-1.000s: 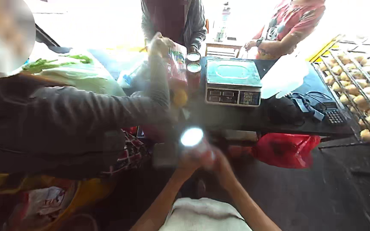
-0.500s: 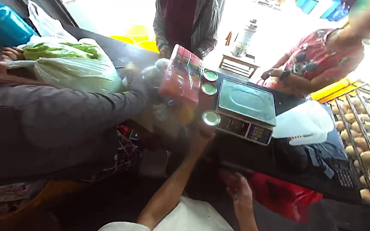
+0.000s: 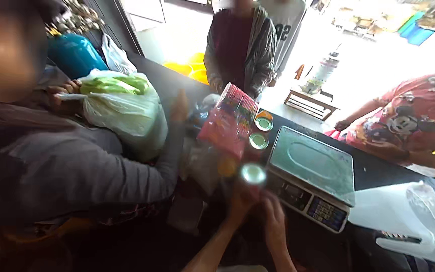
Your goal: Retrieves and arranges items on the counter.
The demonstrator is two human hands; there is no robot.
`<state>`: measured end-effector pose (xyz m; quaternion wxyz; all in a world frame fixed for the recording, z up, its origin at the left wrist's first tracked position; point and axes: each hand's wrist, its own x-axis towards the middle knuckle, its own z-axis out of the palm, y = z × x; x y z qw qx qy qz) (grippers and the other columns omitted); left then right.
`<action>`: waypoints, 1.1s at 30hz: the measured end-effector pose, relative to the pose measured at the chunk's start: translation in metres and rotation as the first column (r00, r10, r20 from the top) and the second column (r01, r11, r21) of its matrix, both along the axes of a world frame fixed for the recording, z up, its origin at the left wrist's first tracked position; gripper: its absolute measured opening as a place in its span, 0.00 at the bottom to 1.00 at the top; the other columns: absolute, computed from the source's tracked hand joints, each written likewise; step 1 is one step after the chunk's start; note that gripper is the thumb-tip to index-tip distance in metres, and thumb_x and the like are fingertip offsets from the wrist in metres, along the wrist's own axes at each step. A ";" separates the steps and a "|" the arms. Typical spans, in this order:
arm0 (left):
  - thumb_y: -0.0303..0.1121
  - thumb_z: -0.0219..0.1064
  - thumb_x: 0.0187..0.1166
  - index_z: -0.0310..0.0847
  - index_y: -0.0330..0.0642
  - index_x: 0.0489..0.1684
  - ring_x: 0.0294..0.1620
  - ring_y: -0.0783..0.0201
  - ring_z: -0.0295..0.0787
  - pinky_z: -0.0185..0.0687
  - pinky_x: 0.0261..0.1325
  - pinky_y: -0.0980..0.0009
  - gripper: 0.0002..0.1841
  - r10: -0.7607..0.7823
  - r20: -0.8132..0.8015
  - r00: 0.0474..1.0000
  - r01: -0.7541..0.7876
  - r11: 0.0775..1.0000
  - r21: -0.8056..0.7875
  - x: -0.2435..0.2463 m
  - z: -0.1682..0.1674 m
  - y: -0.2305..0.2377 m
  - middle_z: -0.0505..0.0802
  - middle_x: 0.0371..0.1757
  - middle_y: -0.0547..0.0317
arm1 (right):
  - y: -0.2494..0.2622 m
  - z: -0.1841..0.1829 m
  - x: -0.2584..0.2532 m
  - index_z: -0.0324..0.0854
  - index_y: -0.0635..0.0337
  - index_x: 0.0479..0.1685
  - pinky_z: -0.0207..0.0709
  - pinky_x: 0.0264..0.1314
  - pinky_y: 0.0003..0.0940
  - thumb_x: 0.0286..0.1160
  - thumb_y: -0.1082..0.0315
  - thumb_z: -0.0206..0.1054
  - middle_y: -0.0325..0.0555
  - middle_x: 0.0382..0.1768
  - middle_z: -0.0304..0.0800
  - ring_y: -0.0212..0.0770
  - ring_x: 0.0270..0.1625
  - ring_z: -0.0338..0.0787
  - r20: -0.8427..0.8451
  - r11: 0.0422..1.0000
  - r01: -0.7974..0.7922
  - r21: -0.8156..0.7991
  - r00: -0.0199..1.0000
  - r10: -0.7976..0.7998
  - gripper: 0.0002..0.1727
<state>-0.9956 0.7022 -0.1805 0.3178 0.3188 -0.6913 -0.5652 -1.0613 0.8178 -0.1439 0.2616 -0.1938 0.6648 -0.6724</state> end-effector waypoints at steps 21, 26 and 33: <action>0.42 0.78 0.72 0.55 0.27 0.87 0.76 0.59 0.81 0.76 0.80 0.62 0.47 0.266 0.208 0.941 -0.245 0.962 -0.121 -0.040 -0.003 0.001 0.82 0.76 0.38 | -0.026 0.007 -0.100 0.77 0.62 0.71 0.90 0.58 0.38 0.87 0.59 0.58 0.45 0.54 0.91 0.38 0.55 0.92 -0.112 0.900 -0.421 -0.115 0.905 0.409 0.22; 0.31 0.74 0.73 0.72 0.26 0.69 0.57 0.58 0.90 0.88 0.63 0.61 0.28 0.425 0.181 0.887 -0.383 0.895 -0.227 -0.039 -0.022 0.015 0.89 0.56 0.41 | -0.037 0.018 -0.099 0.87 0.63 0.49 0.90 0.52 0.35 0.87 0.63 0.59 0.42 0.40 0.93 0.34 0.43 0.93 -0.213 0.865 -0.479 -0.147 0.870 0.445 0.14; 0.34 0.65 0.84 0.81 0.26 0.64 0.53 0.53 0.93 0.87 0.62 0.57 0.19 0.360 0.411 0.837 -0.311 0.933 -0.183 -0.053 0.002 0.004 0.93 0.52 0.39 | -0.059 0.009 -0.106 0.86 0.61 0.60 0.84 0.66 0.36 0.89 0.60 0.56 0.46 0.53 0.94 0.33 0.57 0.91 -0.318 0.834 -0.548 0.056 0.783 0.535 0.18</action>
